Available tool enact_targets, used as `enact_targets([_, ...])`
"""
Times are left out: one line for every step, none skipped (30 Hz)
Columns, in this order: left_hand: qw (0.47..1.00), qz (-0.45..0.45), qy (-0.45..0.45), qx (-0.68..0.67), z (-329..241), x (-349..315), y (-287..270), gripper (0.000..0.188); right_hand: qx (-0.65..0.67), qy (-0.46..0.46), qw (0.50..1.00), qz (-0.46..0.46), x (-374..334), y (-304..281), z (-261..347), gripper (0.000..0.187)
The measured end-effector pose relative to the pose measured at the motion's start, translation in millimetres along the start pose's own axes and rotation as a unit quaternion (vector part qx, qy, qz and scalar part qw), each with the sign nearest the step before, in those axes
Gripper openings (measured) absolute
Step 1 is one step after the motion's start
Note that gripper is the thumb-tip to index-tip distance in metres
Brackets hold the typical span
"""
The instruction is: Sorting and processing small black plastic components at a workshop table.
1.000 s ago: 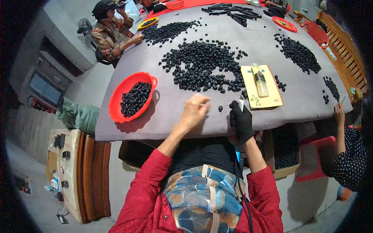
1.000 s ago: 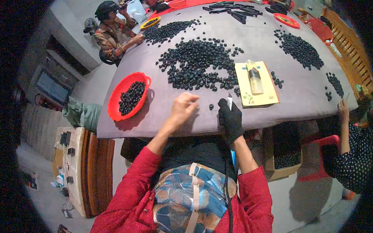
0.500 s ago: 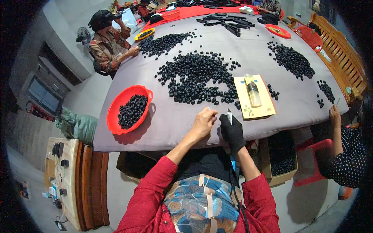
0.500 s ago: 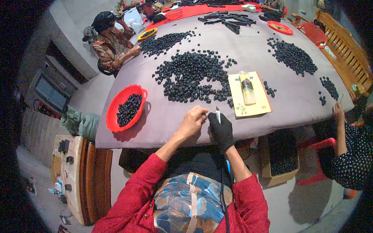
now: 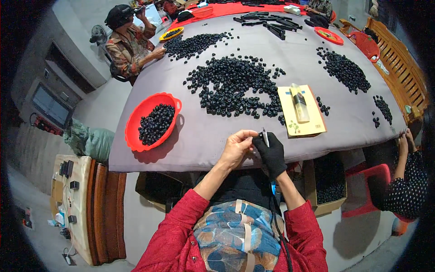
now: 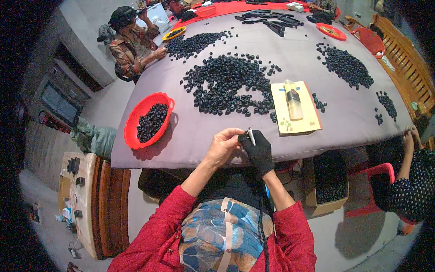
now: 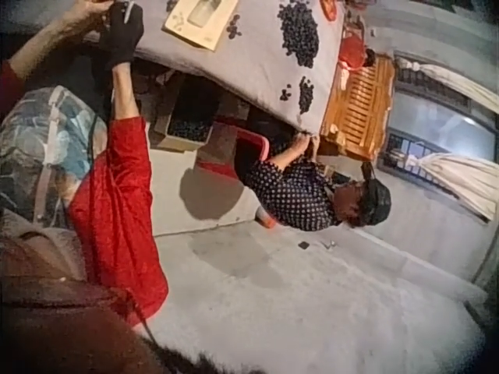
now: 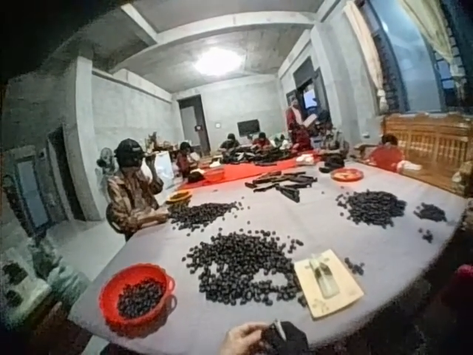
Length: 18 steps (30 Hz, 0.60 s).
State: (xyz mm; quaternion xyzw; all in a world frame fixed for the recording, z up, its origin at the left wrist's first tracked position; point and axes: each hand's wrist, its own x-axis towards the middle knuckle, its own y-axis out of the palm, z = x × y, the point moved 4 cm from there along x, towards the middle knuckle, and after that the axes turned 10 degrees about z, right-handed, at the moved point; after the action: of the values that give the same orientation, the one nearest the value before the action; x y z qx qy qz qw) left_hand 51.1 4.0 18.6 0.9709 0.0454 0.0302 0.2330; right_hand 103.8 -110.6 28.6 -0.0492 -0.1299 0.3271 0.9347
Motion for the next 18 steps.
enact_targets([1.0,0.0,0.0,0.0,1,0,-2,0.017,0.005,-0.001,1.0,0.003,0,1,-2,0.018])
enact_targets([1.0,-0.014,0.005,-0.016,1,0,-4,0.017,0.011,-0.002,1.0,0.007,-1,3,-1,0.019])
enact_targets([0.999,-0.028,0.01,-0.032,0,-1,-7,0.017,0.011,-0.002,1.0,0.007,-1,4,1,0.019])
enact_targets([0.999,-0.029,0.01,-0.033,0,-1,-9,0.017,0.024,0.008,1.0,0.011,-2,5,4,0.02])
enact_targets([0.998,-0.036,0.01,-0.04,0,-3,-11,0.016,0.037,0.018,0.999,0.014,-2,6,6,0.021])
enact_targets([0.998,-0.044,0.011,-0.048,1,-4,-12,0.015,0.038,0.019,0.999,0.015,-3,6,7,0.021])
enact_targets([0.998,-0.045,0.011,-0.048,1,-6,-12,0.015,0.029,0.021,0.999,0.026,-3,7,8,0.021])
enact_targets([0.998,-0.044,-0.001,-0.04,2,-6,-10,0.015,0.02,0.023,0.999,0.034,-4,6,9,0.021])
enact_targets([0.999,-0.042,-0.012,-0.033,4,-7,-8,0.015,0.019,0.024,0.999,0.033,-4,5,11,0.021])
enact_targets([0.998,-0.041,-0.013,-0.033,5,-8,-7,0.015,0.028,0.038,0.998,0.03,-5,4,13,0.019])
enact_targets([0.999,-0.028,-0.008,-0.038,5,-9,-6,0.016,0.038,0.052,0.997,0.029,-6,4,13,0.017])
enact_targets([0.999,-0.015,-0.002,-0.043,5,-9,-5,0.017,0.039,0.052,0.997,0.03,-6,4,11,0.017])
enact_targets([0.999,-0.015,-0.003,-0.043,5,-10,-6,0.017,0.024,0.047,0.998,0.025,-6,4,9,0.016])
enact_targets([0.999,-0.007,-0.011,-0.047,5,-10,-7,0.016,0.008,0.043,0.999,0.019,-6,3,7,0.016])
enact_targets([0.998,0.002,-0.02,-0.052,5,-10,-7,0.016,0.008,0.044,0.999,0.017,-6,3,3,0.016])
enact_targets([0.998,0.004,-0.022,-0.053,5,-10,-8,0.016,-0.014,0.019,1.0,0.01,-6,3,0,0.019])
enact_targets([0.998,0.005,-0.02,-0.055,2,-13,-9,0.016,-0.034,-0.006,0.999,0.007,-6,6,5,0.023])
enact_targets([0.998,0.006,-0.018,-0.058,2,-15,-10,0.016,-0.033,-0.003,0.999,0.009,-7,7,8,0.023])
